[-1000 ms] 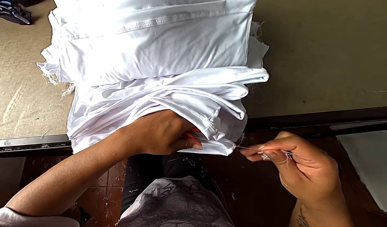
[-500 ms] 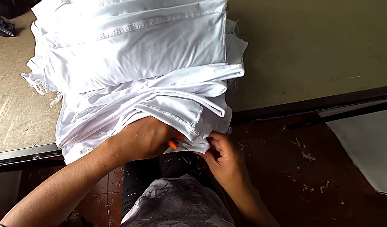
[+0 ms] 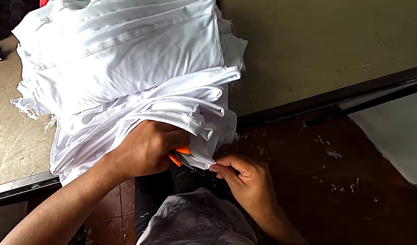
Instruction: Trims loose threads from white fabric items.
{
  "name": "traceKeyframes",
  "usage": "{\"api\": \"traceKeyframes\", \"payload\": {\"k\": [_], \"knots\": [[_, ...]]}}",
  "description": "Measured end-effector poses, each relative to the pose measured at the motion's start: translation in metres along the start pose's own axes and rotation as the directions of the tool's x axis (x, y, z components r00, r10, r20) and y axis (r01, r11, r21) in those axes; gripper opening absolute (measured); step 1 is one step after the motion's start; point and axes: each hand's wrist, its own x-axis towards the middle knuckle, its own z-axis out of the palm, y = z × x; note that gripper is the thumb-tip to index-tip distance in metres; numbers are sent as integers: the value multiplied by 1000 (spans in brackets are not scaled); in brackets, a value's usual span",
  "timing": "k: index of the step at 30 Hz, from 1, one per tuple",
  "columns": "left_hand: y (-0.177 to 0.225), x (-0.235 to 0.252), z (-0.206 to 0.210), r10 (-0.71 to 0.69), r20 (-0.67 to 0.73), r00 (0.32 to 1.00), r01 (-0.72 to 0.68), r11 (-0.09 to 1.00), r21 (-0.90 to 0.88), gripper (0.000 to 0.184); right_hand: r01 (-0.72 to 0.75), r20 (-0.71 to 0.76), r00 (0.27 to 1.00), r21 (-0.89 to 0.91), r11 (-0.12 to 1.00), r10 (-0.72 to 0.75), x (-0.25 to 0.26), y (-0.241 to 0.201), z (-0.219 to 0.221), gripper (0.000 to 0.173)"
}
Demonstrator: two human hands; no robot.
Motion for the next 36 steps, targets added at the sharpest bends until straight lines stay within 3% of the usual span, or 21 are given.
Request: {"api": "traceKeyframes", "payload": {"k": [3, 8, 10, 12, 15, 21, 31, 36], "knots": [[-8, -1, 0, -12, 18, 1000, 11, 995, 97, 12, 116, -72, 991, 57, 992, -112, 9, 1, 8, 23], [-11, -2, -2, -76, 127, 989, 53, 984, 172, 11, 231, 33, 966, 326, 917, -256, 25, -3, 11, 20], [-7, -1, -7, -100, 162, 982, 85, 992, 98, 14, 191, 94, 967, 351, 917, -238, 28, -3, 11, 20], [2, 2, -15, -122, 207, 971, 118, 993, 28, 27, 135, 137, 970, 374, 918, -199, 31, -2, 9, 21], [9, 7, -16, -66, 201, 977, 54, 996, 68, 39, 96, 148, 974, 405, 909, -169, 34, -2, 5, 21], [18, 11, -13, -12, 194, 981, -35, 971, 236, 36, 80, 141, 979, 395, 915, -146, 33, -1, 6, 20], [6, -6, 9, -35, 76, 996, 22, 987, 159, 34, 19, 82, 995, 390, 921, -56, 18, 5, -2, 18], [10, -1, 17, 41, 51, 998, -51, 973, 225, 36, -64, 75, 997, 509, 858, 29, 19, -3, 4, 15]]}}
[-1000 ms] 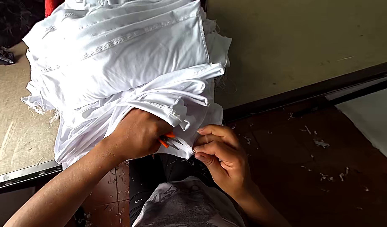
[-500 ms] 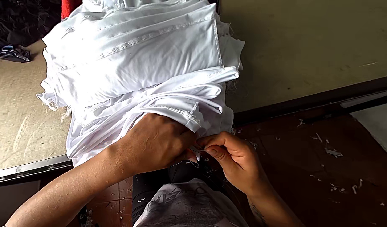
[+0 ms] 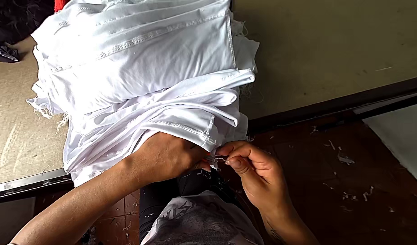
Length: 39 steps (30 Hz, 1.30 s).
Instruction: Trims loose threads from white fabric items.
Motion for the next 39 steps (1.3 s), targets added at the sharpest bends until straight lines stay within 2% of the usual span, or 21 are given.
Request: {"api": "traceKeyframes", "payload": {"k": [7, 10, 11, 12, 13, 14, 15, 16, 17, 18, 20, 21, 23, 25, 27, 28, 30, 32, 35, 37, 39], "knots": [[0, 1, 1, 18, -42, 999, -17, 1000, 26, 35, -164, -18, 984, 279, 946, 176, -1, -7, 8, 16], [-4, -5, 5, -2, -17, 1000, 0, 997, -73, 35, -142, 31, 990, 349, 926, 140, -8, -15, -17, 21], [-5, -9, 5, -12, 16, 1000, 14, 991, -135, 34, -123, 40, 992, 238, 963, 117, -12, -17, -36, 23], [-7, -13, 6, -14, 62, 998, 25, 984, -178, 31, -119, 45, 992, -32, 992, 120, -20, -18, -59, 26], [-8, -17, 5, -17, 103, 995, 36, 981, -189, 27, -132, 33, 986, -451, 883, 164, -28, -20, -80, 28], [-9, -20, 4, -16, 121, 993, 37, 983, -178, 22, -150, -7, 972, -782, 605, 233, -35, -22, -91, 28], [-9, -22, 4, -19, 118, 993, 39, 985, -169, 15, -174, -46, 952, -894, 412, 302, -39, -23, -91, 29], [-9, -22, 2, -21, 106, 994, 39, 983, -178, 11, -182, -74, 949, -923, 340, 307, -39, -22, -84, 34], [-9, -20, 1, -19, 79, 997, 34, 980, -198, 12, -144, -57, 969, -921, 363, 240, -37, -19, -74, 41], [-10, -18, -1, -13, 42, 999, 23, 974, -224, 14, -77, -29, 993, -891, 448, 114, -34, -15, -60, 46], [-8, -11, -4, -9, -17, 1000, 4, 955, -297, 14, 58, 1, 997, -713, 699, -82, -27, -8, -21, 55], [-7, -6, -7, -16, -29, 999, 6, 943, -333, 12, 113, -1, 989, -628, 770, -145, -23, -3, -3, 59], [-3, 4, -11, -30, -24, 999, 18, 912, -410, 8, 168, -55, 972, -526, 834, -230, -17, 5, 27, 61], [-1, 13, -15, -36, -32, 999, 17, 880, -475, 6, 170, -141, 955, -454, 875, -259, -11, 9, 45, 46], [-5, 20, -17, -54, -81, 995, 3, 851, -525, 5, 157, -223, 941, -378, 912, -254, -5, 11, 52, 30], [-8, 24, -17, -69, -108, 992, -3, 832, -555, 6, 135, -236, 946, -331, 934, -221, -3, 10, 52, 28], [-14, 30, -15, -125, -122, 985, 23, 788, -615, 5, 73, -185, 977, -173, 982, -105, -3, 7, 45, 35], [-21, 35, -14, -228, -58, 972, 141, 762, -632, 2, 3, -121, 993, 14, 1000, -2, -2, 5, 34, 49], [-26, 38, -11, -349, 94, 932, 343, 770, -538, 18, -23, -50, 998, 114, 993, 29, 0, 5, 20, 67], [-22, 37, -11, -382, 160, 910, 412, 806, -424, 28, -29, -24, 999, 175, 984, 34, 0, 8, 16, 63], [-22, 31, -8, -324, 112, 940, 341, 853, -395, 25, -35, 0, 999, 232, 972, 36, 0, 8, 13, 55]]}}
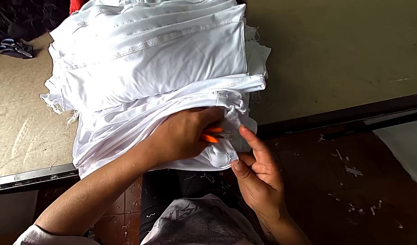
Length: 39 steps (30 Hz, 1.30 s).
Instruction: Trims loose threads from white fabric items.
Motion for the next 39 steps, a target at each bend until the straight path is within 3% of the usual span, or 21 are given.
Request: {"api": "traceKeyframes", "payload": {"k": [4, 9, 13, 16, 18, 20, 22, 24, 26, 29, 39], "knots": [[1, -16, -7, 238, -101, 966, -253, 953, -166, 24, -14, -9, 1000, 13, 1000, 14, 0, -7, 2, 51], [15, -23, 3, 365, -105, 925, -360, 931, 64, 14, 31, -15, 999, -100, 995, -33, -1, -14, 6, 49], [14, -19, 10, 408, -183, 895, -399, 913, 84, 13, 64, -29, 997, -184, 981, -71, -3, -11, 8, 48], [16, -21, 8, 256, -217, 942, -297, 936, -186, 13, 67, -61, 995, -116, 991, -75, -2, -8, 8, 40], [17, -25, -3, 183, -197, 963, -255, 858, -445, 12, 79, -85, 992, -112, 991, -89, 0, -7, 8, 37], [19, -32, -14, 204, -130, 970, -242, 816, -525, 12, 88, -97, 990, -116, 989, -100, -1, -8, 7, 35], [20, -39, -20, 236, -73, 969, -246, 901, -356, 16, 98, -113, 987, -115, 989, -111, -1, -10, 7, 37], [19, -45, -17, 251, -84, 964, -256, 965, -54, 31, 97, -125, 986, -117, 988, -111, -1, -13, 8, 39], [15, -46, -9, 291, -164, 943, -259, 947, 189, 29, 82, -129, 987, -104, 991, -96, -1, -16, 9, 41], [16, -44, -3, 341, -245, 907, -219, 882, 417, 22, 89, -119, 988, -120, 989, -104, -1, -19, 10, 42], [21, -38, 2, 362, -252, 898, -203, 847, 492, 20, 155, -84, 979, -276, 948, -184, 1, -24, 9, 49]]}}
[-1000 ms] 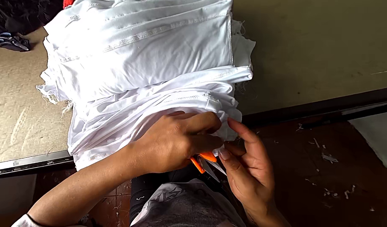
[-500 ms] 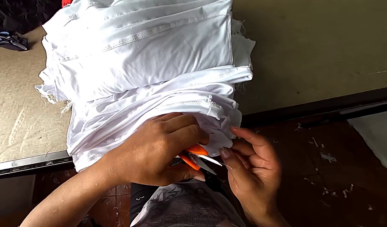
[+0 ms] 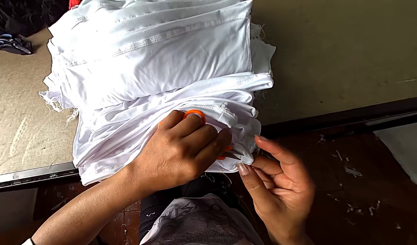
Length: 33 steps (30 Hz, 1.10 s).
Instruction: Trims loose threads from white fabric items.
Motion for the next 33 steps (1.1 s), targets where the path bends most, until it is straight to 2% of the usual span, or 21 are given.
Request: {"api": "traceKeyframes", "payload": {"k": [14, 24, 33], "knots": [[3, 0, 1, 27, -25, 999, -26, 999, 33, 20, -36, 3, 999, -7, 999, 36, -1, -1, 1, 54], [-7, -6, 12, -32, -77, 997, 13, 973, -231, 22, -97, -8, 995, 131, 987, 98, 1, -2, 1, 46], [0, -3, 18, 20, -90, 996, -27, 996, -80, 25, -131, -10, 991, 196, 972, 135, 1, -4, -2, 42]]}}
